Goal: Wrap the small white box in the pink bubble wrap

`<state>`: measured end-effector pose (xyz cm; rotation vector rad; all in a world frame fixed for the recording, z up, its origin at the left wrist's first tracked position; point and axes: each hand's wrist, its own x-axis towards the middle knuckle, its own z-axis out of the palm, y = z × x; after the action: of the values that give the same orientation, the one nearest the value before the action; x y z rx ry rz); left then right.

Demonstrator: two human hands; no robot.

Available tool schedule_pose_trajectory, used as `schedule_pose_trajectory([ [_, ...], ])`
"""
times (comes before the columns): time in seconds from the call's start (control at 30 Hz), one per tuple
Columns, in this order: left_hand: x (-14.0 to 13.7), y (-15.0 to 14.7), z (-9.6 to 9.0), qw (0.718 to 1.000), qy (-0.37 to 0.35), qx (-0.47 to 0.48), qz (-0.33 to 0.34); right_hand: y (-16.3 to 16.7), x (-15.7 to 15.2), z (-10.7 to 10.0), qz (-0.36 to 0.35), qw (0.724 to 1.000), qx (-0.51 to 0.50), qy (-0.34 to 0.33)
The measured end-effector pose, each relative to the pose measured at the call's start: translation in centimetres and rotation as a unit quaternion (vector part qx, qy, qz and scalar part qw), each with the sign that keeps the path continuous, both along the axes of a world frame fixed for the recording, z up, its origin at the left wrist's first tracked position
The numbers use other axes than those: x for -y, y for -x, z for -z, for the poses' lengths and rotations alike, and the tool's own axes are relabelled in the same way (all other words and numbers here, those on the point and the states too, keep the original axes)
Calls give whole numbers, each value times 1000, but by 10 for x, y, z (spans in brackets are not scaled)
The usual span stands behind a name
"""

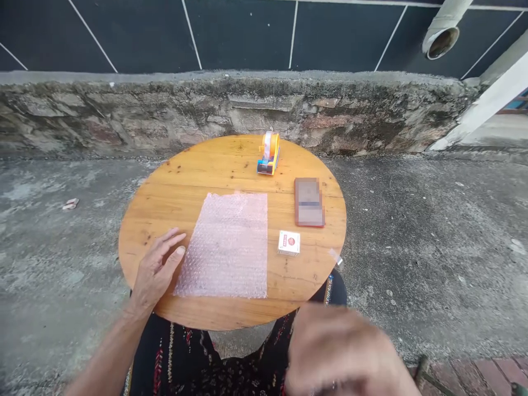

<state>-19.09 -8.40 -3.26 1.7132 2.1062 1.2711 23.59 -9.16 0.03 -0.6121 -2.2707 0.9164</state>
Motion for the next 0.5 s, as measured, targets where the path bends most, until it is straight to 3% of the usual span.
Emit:
schedule_pose_trajectory([
  [0.03, 0, 0, 0, 1000, -3, 2, -2, 12, -21, -13, 37, 999, 9, 12],
  [0.1, 0, 0, 1, 1000, -6, 4, -6, 38, -56, -31, 233, 972, 30, 20],
  [0.13, -1, 1, 2, 1000, -7, 4, -8, 50, -71, -33, 285, 958, 42, 2],
  [0.3, 0, 3, 5, 1000, -13, 3, -6, 90, -108, -8, 271, 952, 140, -26],
  [0.4, 1, 2, 4, 1000, -17, 5, -3, 95, -114, 6, 281, 945, 162, -45],
  [0.5, 1, 1, 2, 1000, -23, 12, -7, 95, -116, 6, 279, 945, 168, -45],
])
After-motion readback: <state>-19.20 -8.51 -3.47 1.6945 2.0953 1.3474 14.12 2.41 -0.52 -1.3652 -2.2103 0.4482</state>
